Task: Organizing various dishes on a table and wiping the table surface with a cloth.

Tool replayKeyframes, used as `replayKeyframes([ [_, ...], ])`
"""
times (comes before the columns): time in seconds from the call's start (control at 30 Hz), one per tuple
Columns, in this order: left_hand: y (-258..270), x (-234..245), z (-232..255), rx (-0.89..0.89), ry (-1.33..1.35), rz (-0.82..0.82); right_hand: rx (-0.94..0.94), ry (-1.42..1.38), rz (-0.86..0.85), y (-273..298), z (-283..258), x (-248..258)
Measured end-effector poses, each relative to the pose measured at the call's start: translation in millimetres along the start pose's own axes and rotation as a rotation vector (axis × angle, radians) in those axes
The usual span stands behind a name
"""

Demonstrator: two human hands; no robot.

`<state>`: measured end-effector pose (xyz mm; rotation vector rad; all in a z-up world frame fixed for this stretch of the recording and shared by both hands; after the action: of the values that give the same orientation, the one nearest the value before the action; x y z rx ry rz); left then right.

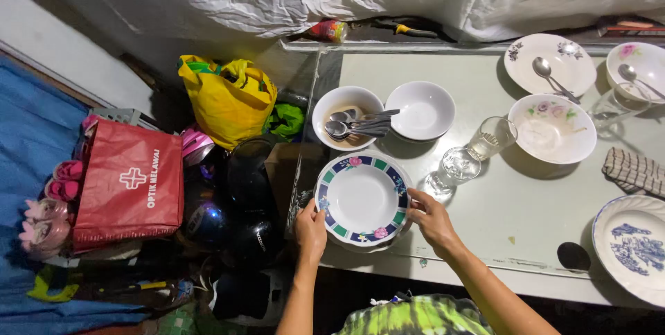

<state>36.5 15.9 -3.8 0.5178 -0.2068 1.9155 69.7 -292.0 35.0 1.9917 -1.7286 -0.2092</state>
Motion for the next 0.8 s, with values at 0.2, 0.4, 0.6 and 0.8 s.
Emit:
replayKeyframes([
  [0.2, 3.0, -0.1, -7.9, 0.014, 0.033, 0.019, 0.057, 0.217, 0.024, 18.8, -15.3, -5.4],
  [0.4, 3.2, -5.5, -18.3, -0.091, -0.094, -0.001, 0.139, 0.276, 0.047, 19.9, -10.1, -4.8],
  [0.6, 26.7, 7.6, 55.9, -0.184, 0.04, 0.079, 0.122, 0.207, 0.07, 46.3, -30.5, 0.9],
  [0.8, 52.8, -17.2, 115.6, -0.461, 0.089, -0.058, 0.12, 0.165, 0.208, 74.1, -8.2, 30.8],
])
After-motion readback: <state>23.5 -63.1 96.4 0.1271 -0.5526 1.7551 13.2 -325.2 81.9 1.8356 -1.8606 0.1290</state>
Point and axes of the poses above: each hand's wrist, its own y-axis away from the middle knuckle, its own x-axis out of the back of the hand, z = x × y, the point moved 4 cm from there along -y, towards the middle knuckle, and after that the axes turned 10 degrees about y, right-handed, at the moved point
